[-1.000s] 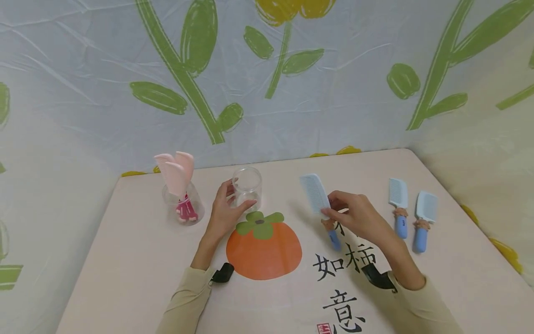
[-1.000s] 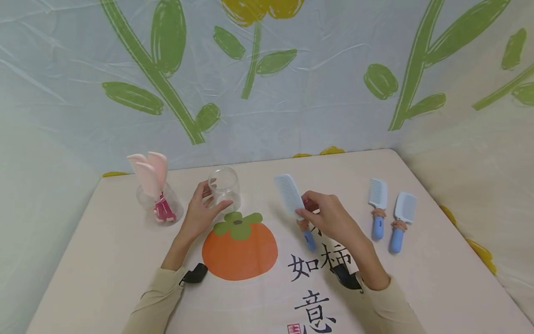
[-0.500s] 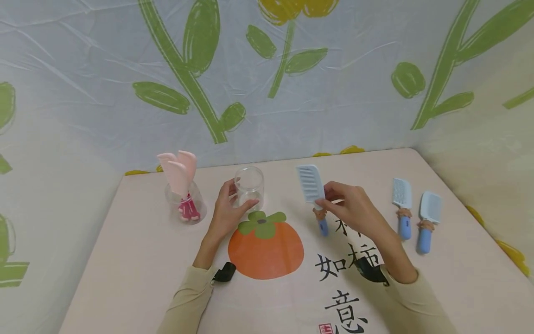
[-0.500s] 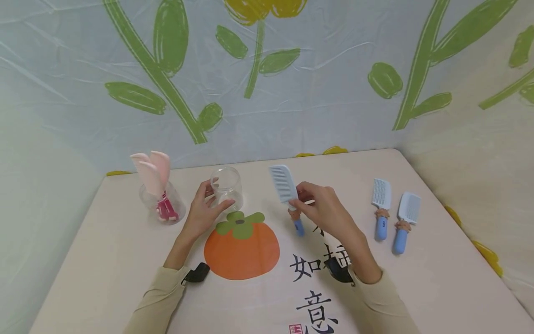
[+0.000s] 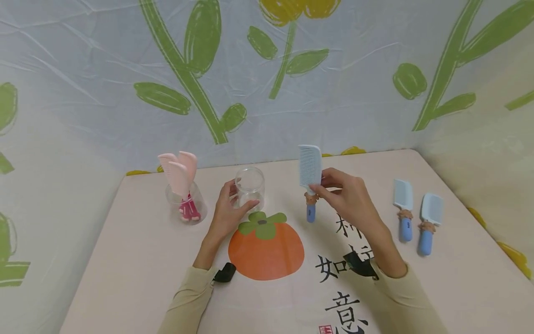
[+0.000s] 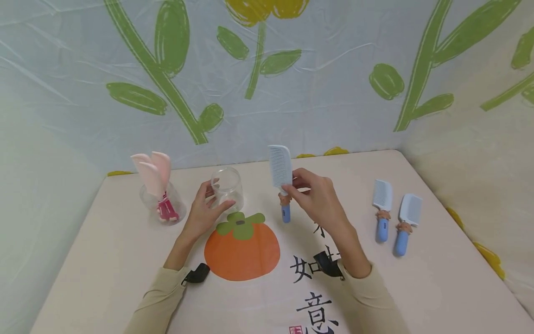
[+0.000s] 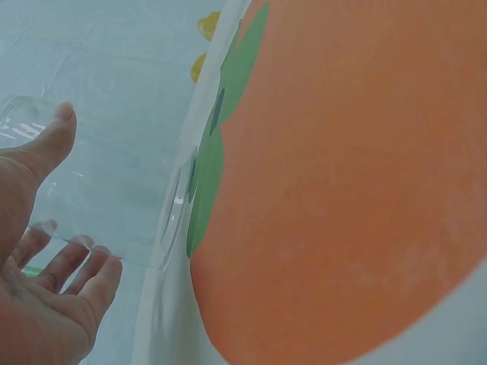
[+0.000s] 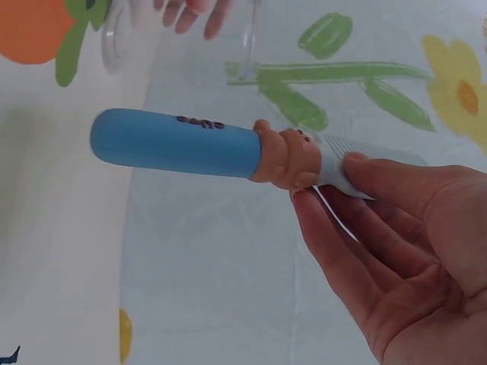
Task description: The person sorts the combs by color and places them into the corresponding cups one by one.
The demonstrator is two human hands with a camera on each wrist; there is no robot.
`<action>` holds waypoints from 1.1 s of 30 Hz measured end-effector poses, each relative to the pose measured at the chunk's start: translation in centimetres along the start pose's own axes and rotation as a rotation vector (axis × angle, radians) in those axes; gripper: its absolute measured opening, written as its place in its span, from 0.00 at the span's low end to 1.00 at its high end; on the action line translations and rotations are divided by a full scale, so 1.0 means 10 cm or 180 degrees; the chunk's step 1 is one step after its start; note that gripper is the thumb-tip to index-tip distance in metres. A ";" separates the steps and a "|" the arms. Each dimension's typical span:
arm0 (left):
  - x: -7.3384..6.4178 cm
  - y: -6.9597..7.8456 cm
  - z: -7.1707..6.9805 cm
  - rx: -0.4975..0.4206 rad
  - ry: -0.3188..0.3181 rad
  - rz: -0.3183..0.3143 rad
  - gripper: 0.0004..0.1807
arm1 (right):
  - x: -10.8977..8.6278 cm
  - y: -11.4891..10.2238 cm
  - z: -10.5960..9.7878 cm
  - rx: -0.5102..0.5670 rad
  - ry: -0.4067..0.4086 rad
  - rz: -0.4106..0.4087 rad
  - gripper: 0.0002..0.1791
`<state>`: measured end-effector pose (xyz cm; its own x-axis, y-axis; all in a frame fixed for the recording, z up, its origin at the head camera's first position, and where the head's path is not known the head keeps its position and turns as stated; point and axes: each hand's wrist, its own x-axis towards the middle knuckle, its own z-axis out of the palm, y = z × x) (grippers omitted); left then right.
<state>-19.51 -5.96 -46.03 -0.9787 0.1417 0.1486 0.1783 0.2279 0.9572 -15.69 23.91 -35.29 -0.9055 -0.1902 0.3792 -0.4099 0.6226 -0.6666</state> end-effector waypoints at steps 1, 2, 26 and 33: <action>0.00 0.00 0.00 0.0002 0.0005 -0.0003 0.44 | 0.01 -0.01 0.01 0.0027 0.0056 -0.0027 0.16; 0.00 0.00 0.00 -0.0004 0.0009 0.0005 0.44 | 0.03 -0.02 0.02 0.0045 0.0115 -0.0049 0.16; 0.02 -0.05 -0.01 -0.0033 0.0045 0.0039 0.45 | 0.32 -0.35 0.28 0.0905 0.1057 -0.0498 0.14; 0.03 -0.05 0.00 -0.0084 0.0021 0.0102 0.44 | 0.43 -0.43 0.34 0.1134 0.1213 -0.0621 0.14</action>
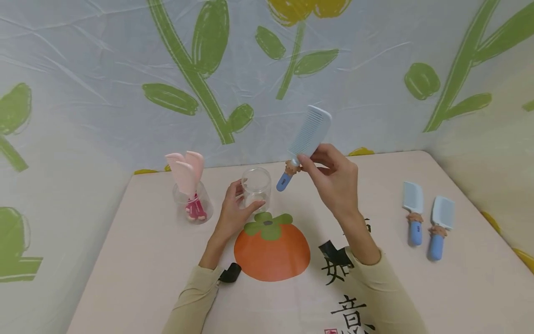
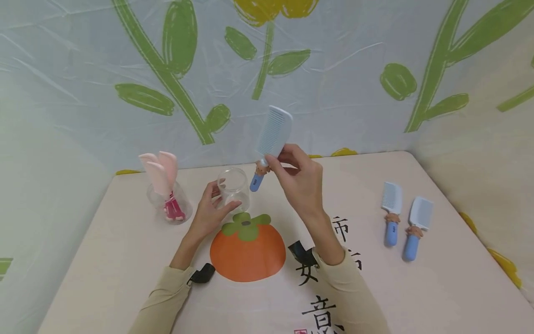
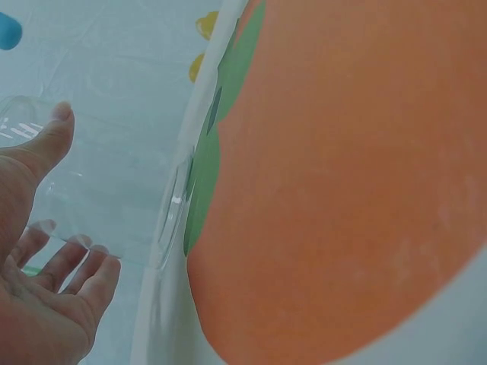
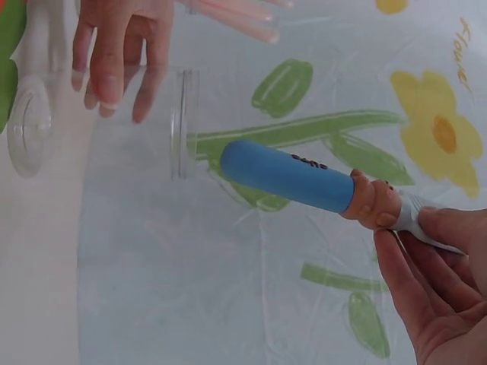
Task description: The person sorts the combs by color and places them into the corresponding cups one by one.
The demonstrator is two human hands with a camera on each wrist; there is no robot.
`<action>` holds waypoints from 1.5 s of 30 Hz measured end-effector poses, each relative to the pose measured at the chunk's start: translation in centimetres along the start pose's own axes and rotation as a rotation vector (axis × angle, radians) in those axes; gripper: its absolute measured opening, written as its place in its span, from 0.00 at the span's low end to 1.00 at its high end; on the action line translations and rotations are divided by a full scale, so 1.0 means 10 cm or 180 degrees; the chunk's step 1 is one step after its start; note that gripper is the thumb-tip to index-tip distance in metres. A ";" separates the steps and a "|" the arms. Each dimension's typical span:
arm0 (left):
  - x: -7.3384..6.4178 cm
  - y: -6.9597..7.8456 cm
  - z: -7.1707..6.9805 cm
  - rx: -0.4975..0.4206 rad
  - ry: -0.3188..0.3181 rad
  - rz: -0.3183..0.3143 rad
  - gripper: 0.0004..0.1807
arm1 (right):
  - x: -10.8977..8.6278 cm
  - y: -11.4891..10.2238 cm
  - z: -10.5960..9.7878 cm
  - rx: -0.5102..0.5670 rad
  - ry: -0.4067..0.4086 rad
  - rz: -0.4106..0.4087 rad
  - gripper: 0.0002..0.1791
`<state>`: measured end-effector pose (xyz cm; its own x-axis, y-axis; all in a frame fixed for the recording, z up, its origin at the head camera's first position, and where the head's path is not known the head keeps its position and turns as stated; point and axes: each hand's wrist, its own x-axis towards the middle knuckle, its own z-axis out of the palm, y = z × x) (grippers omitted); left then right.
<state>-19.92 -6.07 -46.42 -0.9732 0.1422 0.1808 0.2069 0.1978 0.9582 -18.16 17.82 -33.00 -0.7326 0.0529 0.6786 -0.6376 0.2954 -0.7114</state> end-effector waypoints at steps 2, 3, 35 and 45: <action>0.00 0.01 0.00 0.0001 0.0005 -0.0010 0.44 | 0.02 -0.02 0.04 0.0088 0.0069 -0.0030 0.14; 0.00 0.01 0.01 0.0002 0.0009 -0.0013 0.44 | 0.03 -0.02 0.05 0.0131 0.0105 -0.0044 0.14; 0.02 0.02 0.01 0.0056 -0.0028 -0.0061 0.44 | 0.10 0.14 0.51 0.0684 0.0231 -0.0002 0.11; 0.01 0.02 -0.02 0.0190 -0.0035 -0.0130 0.44 | 0.05 0.22 0.60 0.0452 -0.0063 0.0296 0.12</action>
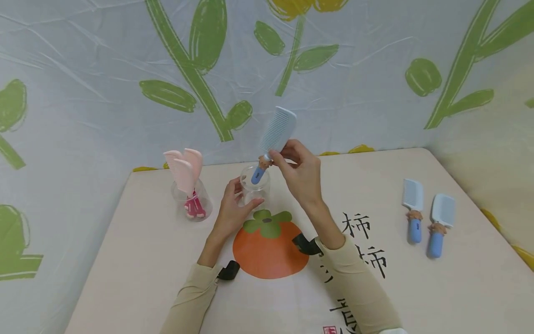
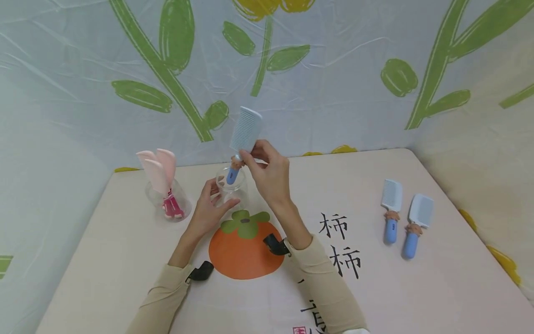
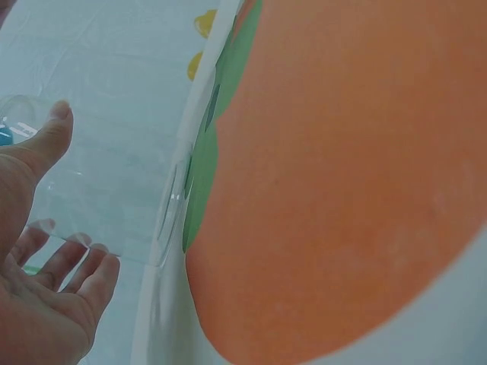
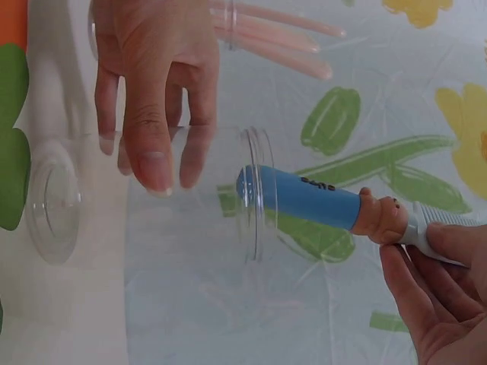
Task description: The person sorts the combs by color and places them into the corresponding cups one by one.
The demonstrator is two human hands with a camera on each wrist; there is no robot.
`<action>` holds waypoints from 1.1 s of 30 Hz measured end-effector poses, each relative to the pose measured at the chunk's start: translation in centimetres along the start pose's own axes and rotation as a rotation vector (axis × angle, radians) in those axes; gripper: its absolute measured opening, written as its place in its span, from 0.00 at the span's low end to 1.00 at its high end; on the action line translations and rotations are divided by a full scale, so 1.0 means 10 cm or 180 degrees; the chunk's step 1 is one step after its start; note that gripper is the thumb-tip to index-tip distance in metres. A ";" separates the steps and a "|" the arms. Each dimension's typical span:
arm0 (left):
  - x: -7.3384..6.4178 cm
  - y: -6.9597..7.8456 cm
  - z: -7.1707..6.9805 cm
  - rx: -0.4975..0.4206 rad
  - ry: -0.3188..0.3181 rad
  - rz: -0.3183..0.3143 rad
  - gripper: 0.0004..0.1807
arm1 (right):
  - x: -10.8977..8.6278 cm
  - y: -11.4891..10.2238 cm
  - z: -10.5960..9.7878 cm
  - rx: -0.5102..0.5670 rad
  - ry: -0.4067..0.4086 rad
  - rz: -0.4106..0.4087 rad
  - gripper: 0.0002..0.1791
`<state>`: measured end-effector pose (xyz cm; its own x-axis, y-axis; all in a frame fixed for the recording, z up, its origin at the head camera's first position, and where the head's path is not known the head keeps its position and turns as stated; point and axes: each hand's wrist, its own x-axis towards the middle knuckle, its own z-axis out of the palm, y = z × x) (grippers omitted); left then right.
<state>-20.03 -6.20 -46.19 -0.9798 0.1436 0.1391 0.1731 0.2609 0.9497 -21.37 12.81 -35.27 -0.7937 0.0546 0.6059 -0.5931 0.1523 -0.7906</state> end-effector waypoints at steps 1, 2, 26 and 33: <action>0.00 0.00 0.00 -0.0002 0.0000 0.0003 0.44 | 0.00 0.00 0.00 -0.0024 -0.0033 0.0039 0.12; 0.00 0.00 0.00 -0.0007 0.0001 0.0009 0.44 | -0.01 0.01 0.00 -0.0041 -0.0067 0.0077 0.13; -0.03 0.01 0.01 -0.0062 0.0012 0.0029 0.43 | -0.06 0.09 0.01 -0.0664 -0.0623 0.0384 0.09; -0.04 0.01 0.03 -0.0057 0.0009 0.0036 0.43 | -0.08 0.12 0.01 -0.0732 -0.0757 0.0375 0.10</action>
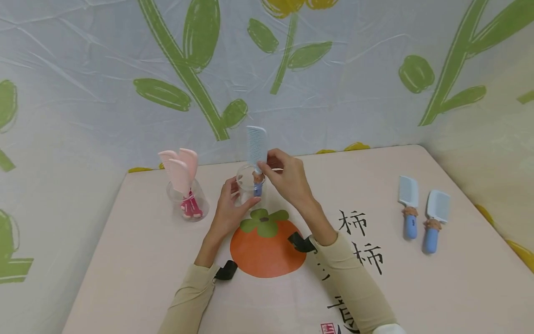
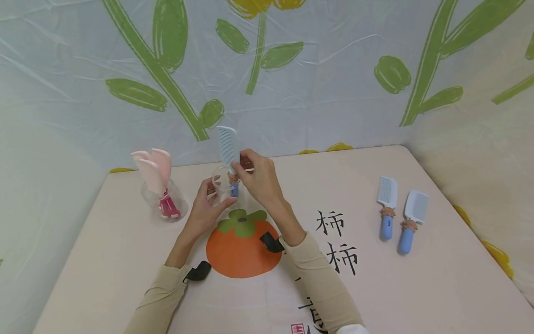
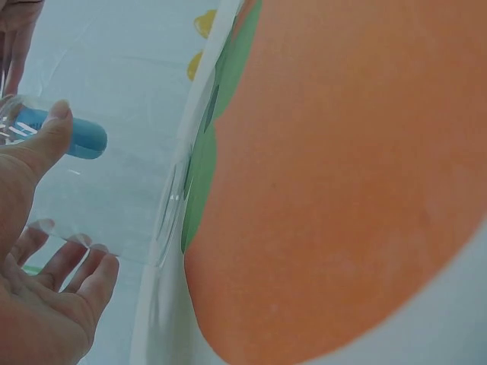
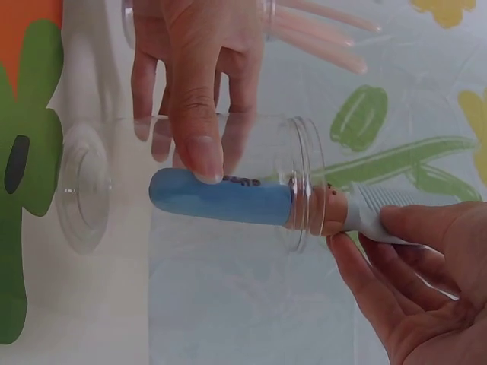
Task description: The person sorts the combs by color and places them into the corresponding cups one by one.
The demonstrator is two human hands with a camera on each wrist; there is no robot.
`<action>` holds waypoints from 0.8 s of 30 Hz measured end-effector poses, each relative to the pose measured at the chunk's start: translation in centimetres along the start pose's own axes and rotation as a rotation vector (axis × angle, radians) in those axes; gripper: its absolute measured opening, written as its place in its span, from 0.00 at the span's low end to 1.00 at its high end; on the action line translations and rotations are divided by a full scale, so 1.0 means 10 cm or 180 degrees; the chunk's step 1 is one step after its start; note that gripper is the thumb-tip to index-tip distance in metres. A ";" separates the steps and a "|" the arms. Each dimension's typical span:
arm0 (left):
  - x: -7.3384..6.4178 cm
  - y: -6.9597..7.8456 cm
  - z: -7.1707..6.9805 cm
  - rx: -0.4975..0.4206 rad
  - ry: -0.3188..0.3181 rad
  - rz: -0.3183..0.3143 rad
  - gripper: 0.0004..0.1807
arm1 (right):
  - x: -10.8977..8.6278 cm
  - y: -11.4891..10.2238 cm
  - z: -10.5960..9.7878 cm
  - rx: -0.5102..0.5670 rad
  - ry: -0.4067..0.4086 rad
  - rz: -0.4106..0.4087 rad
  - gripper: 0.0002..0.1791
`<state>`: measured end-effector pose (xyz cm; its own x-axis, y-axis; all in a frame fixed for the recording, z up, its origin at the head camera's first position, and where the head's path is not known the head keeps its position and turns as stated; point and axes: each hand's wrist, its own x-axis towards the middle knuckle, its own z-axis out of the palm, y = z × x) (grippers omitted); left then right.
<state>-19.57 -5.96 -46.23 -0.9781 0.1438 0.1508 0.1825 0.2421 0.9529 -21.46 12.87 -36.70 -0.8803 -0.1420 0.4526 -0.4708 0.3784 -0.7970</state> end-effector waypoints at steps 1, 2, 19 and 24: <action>0.00 0.00 0.00 0.0005 0.0000 -0.0003 0.43 | 0.00 0.00 0.00 -0.0009 -0.0019 -0.0012 0.10; 0.00 0.00 0.00 -0.0001 -0.0007 0.0005 0.43 | 0.00 0.00 0.00 -0.0007 -0.0030 -0.0025 0.10; 0.02 0.01 -0.01 0.0017 -0.0005 -0.0007 0.43 | 0.00 0.00 0.07 -0.0078 -0.0280 -0.0058 0.09; 0.01 0.01 -0.01 0.0051 -0.0005 -0.0030 0.43 | 0.00 0.01 0.04 -0.0153 -0.0253 -0.0087 0.09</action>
<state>-19.67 -5.99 -46.08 -0.9796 0.1430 0.1414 0.1749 0.2589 0.9499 -21.51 12.57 -36.95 -0.8699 -0.2243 0.4392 -0.4930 0.4166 -0.7638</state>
